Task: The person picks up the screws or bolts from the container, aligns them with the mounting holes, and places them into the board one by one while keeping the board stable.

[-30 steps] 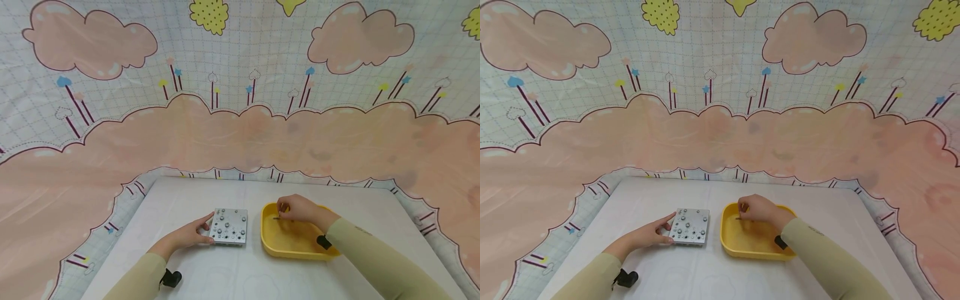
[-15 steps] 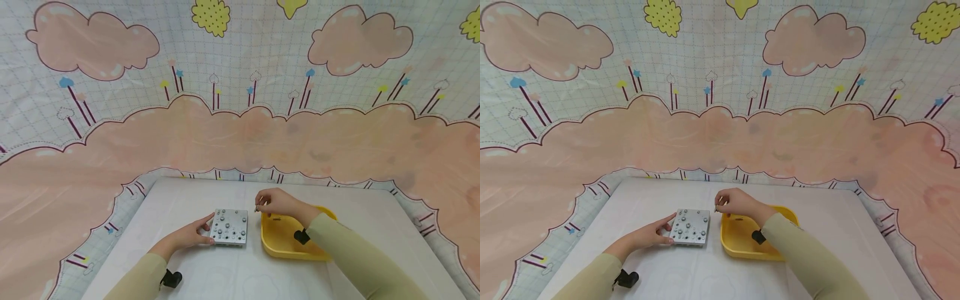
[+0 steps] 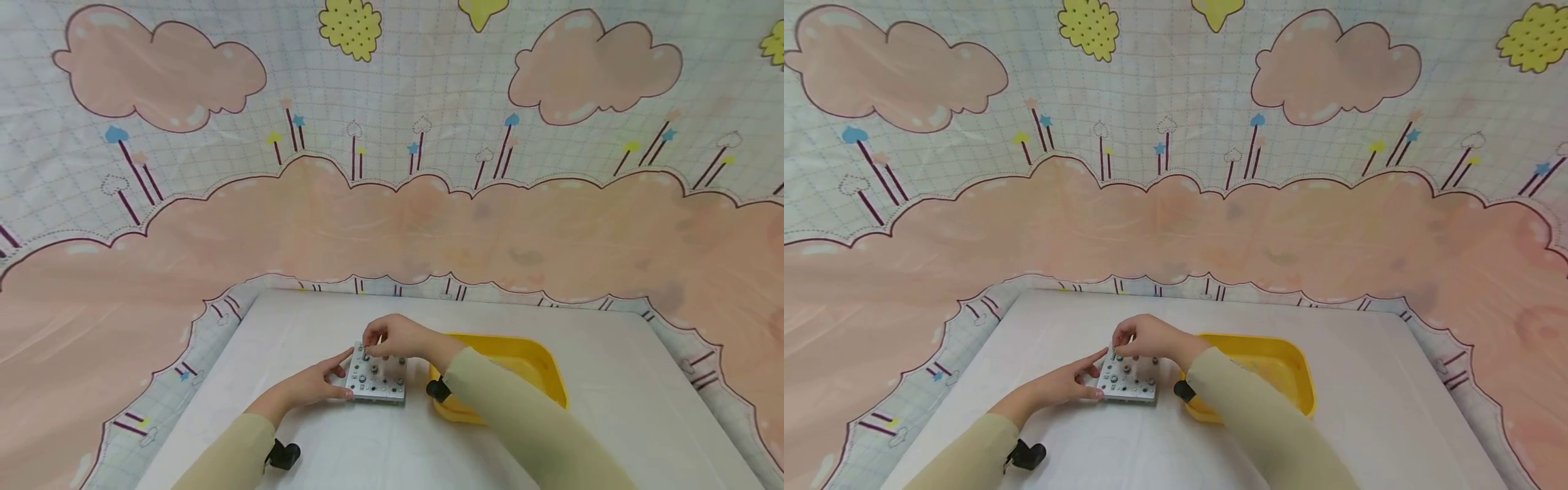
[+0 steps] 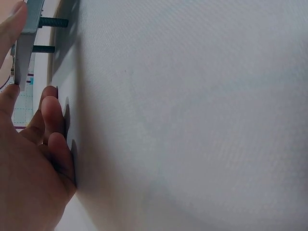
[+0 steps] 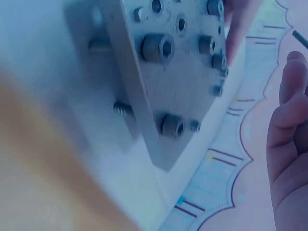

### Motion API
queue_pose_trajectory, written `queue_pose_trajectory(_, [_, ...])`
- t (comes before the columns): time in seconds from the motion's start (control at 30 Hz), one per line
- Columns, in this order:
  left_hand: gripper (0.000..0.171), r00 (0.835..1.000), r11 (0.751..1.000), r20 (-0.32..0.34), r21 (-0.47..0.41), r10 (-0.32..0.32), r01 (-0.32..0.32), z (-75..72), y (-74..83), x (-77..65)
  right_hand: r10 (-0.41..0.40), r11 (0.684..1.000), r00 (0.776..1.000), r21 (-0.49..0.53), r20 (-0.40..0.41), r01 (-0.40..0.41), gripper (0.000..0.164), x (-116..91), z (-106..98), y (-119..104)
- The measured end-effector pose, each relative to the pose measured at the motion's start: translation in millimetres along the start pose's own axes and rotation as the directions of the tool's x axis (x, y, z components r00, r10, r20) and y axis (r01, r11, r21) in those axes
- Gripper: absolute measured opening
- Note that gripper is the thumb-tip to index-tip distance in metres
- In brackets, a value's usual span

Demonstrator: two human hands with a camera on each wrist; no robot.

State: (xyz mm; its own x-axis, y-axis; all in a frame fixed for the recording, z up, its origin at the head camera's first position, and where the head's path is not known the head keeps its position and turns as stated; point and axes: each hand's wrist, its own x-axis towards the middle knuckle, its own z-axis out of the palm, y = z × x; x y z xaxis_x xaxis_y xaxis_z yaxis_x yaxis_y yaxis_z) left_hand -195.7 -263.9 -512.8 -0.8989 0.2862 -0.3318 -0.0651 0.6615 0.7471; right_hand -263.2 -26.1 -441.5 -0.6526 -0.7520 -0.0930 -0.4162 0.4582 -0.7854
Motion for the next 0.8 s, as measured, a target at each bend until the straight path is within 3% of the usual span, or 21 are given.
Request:
queue_pose_trajectory(0.27, [0.097,1.000,0.999,0.000,0.037,-0.001,0.001,-0.6,0.8,-1.5,-0.002,0.990,0.999,-0.143,0.034,0.007,0.006,16,12,-3])
queue_pose_trajectory(0.47, [0.097,1.000,0.998,-0.003,0.063,-0.008,0.008,-0.7,2.5,-2.1,0.058,0.970,0.998,-0.240,0.034,-0.048,0.007,23,17,-4])
queue_pose_trajectory(0.67, [0.096,1.000,0.998,-0.003,0.060,-0.001,0.001,-0.2,1.6,-2.0,0.143,0.952,0.989,-0.277,0.033,-0.128,0.005,25,21,-4])
queue_pose_trajectory(0.8, [0.096,1.000,0.999,0.000,0.049,0.008,-0.008,-1.0,1.4,-2.8,0.141,0.952,0.989,-0.280,0.037,-0.125,0.007,27,24,-1])
